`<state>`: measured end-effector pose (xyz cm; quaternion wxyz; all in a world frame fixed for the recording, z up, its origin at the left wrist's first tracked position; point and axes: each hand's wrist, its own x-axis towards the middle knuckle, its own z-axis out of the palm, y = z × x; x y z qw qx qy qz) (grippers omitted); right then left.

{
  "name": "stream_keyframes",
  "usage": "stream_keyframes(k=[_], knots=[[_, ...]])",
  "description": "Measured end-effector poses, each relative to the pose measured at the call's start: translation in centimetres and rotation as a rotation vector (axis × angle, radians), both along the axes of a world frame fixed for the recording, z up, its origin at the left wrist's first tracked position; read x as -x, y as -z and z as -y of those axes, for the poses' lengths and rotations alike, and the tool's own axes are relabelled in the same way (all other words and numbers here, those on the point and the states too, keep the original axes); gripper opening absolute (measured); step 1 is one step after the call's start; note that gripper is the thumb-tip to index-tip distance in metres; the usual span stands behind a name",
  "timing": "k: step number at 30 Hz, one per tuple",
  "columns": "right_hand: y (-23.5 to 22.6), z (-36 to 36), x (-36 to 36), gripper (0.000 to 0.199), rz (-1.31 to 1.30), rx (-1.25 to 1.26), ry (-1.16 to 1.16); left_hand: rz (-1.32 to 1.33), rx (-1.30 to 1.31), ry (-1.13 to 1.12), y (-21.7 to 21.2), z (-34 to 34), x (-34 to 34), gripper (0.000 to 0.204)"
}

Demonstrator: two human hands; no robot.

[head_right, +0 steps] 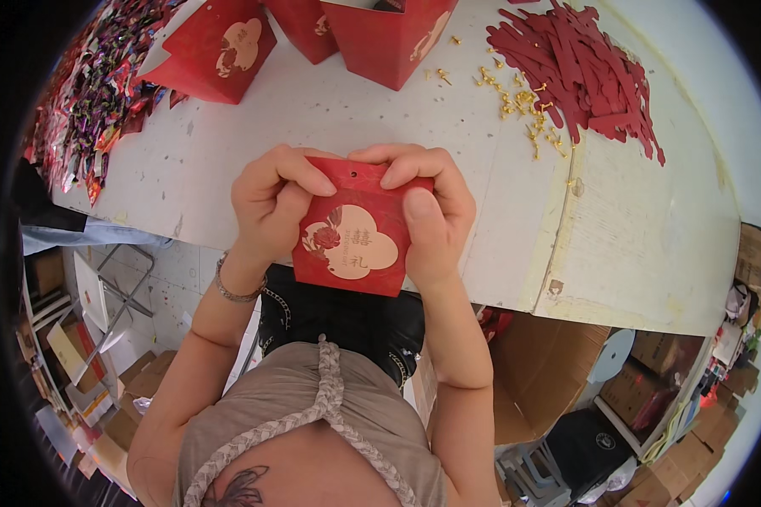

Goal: The person assembles small red gift boxes by folding paper, inserting candies, and attaching red ribbons. They repeatedly pick up flat red paper pieces, fold them into box shapes, place wrapped candies inside, and secure the boxes with ribbons.

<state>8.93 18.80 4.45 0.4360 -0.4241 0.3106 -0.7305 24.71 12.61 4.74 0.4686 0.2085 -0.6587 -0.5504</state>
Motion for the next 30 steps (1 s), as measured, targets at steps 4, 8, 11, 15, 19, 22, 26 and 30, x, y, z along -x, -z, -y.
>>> stream_keyframes(k=[4, 8, 11, 15, 19, 22, 26, 30], knots=[[-3.2, 0.0, -2.3, 0.014, -0.073, -0.350, 0.209, -0.007, 0.205, -0.065, 0.5, 0.4, -0.2, 0.018], [-3.4, -2.6, 0.1, 0.020, -0.403, -0.513, 0.089, 0.043, 0.328, -0.025, 0.0, 0.1, -0.5, 0.014], [-2.8, -3.1, -0.7, 0.019, -0.454, -0.414, 0.282, 0.104, 0.260, 0.101, -0.6, 1.0, -1.5, 0.017], [-1.5, -1.9, -1.4, 0.021, -0.806, -0.054, 0.734, 0.474, 0.626, -0.294, -3.8, 0.3, 0.4, 0.034], [-0.5, -0.8, -3.8, 0.039, -1.063, 0.196, 0.614, 0.277, 0.285, -0.237, -3.0, -3.2, 1.7, 0.052], [0.4, -1.4, -4.4, 0.046, -1.019, 0.176, 0.478, 0.362, 0.159, -0.269, -2.4, -2.1, 1.0, 0.042], [0.0, -1.0, -2.4, 0.046, -1.080, 0.156, 0.373, 0.365, 0.039, -0.302, -2.3, -0.8, 1.4, 0.028], [-0.7, -1.1, 0.5, 0.040, -1.031, 0.141, 0.139, 0.446, 0.197, -0.403, -2.6, -0.5, 2.1, 0.022]])
